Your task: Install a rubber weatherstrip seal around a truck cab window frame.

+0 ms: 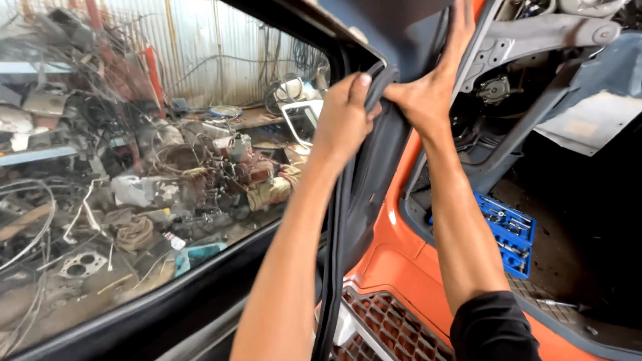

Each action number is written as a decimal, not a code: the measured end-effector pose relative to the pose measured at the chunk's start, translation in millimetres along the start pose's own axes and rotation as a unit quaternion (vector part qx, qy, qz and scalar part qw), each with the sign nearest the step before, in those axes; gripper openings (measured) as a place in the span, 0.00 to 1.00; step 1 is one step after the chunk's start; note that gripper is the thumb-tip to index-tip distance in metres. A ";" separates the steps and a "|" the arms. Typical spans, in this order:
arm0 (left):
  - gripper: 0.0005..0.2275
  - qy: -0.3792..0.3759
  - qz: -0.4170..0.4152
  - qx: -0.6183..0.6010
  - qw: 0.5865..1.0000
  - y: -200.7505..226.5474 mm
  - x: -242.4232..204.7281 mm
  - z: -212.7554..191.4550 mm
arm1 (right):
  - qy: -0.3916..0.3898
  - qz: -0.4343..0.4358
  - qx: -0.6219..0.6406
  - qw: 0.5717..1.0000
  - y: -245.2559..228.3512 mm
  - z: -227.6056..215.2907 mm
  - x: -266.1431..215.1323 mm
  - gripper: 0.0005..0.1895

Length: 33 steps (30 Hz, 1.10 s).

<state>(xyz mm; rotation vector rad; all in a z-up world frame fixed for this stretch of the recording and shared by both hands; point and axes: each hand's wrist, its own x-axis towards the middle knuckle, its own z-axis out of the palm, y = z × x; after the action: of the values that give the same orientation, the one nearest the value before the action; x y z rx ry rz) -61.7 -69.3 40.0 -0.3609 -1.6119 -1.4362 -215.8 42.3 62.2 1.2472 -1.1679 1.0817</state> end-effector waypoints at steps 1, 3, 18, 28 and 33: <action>0.18 -0.052 -0.076 -0.008 0.996 12.2 4.9 -10.4 | -0.001 0.000 0.004 1.000 -0.1 1.6 -0.6 0.68; 0.17 -0.104 -0.147 -0.017 0.983 35.7 12.9 -23.9 | 0.000 -0.003 0.008 1.000 0.4 0.5 0.1 0.66; 0.20 -0.305 -0.272 0.140 0.902 36.6 33.8 -17.6 | 0.004 -0.008 0.024 1.000 -6.8 1.4 6.1 0.69; 0.15 -0.168 -0.222 -0.048 0.959 20.2 6.4 -23.3 | -0.021 0.020 0.039 0.999 -11.8 -7.0 1.9 0.65; 0.13 -0.193 -0.200 -0.002 0.961 15.4 17.2 -33.3 | -0.018 0.038 0.052 0.998 -12.2 -3.7 3.2 0.68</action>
<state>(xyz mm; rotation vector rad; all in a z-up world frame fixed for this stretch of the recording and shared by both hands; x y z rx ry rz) -45.4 -100.7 59.6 -0.3459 -2.0867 -1.7482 -203.2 45.4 64.2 1.3164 -1.2080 1.1921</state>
